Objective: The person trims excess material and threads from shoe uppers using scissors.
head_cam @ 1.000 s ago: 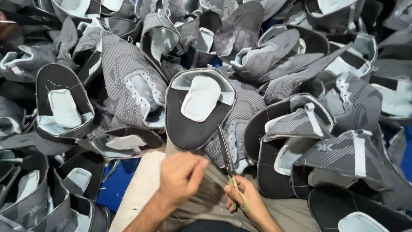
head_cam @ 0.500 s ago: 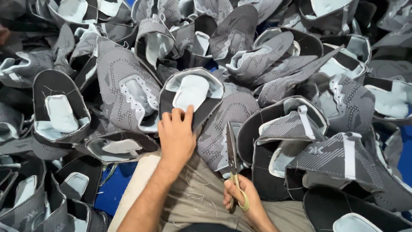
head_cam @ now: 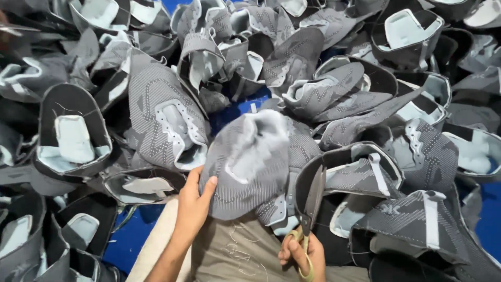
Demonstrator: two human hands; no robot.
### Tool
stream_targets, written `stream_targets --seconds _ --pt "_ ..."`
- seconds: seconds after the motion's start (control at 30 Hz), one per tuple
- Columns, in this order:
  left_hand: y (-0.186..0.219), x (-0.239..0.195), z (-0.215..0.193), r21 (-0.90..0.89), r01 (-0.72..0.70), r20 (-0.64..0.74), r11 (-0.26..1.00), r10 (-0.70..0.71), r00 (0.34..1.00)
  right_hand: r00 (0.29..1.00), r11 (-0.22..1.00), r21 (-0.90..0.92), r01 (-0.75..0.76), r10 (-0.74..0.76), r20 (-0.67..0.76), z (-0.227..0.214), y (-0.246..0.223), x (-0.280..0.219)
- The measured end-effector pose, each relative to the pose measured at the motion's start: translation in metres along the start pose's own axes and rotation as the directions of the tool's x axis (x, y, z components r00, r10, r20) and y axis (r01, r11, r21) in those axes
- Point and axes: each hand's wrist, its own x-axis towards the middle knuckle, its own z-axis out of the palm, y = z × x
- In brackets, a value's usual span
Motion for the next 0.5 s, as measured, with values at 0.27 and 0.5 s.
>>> stream_targets --seconds 0.27,0.5 --pt "0.015 0.011 -0.005 0.248 0.113 0.027 0.962 -0.123 0.992 0.995 0.996 -0.045 -0.076 0.072 -0.074 -0.001 0.001 0.003" --pt "0.007 0.008 0.003 -0.414 0.182 0.160 0.892 -0.126 0.979 0.970 0.789 -0.613 0.037 -0.175 -0.167 0.048 -0.059 0.012"
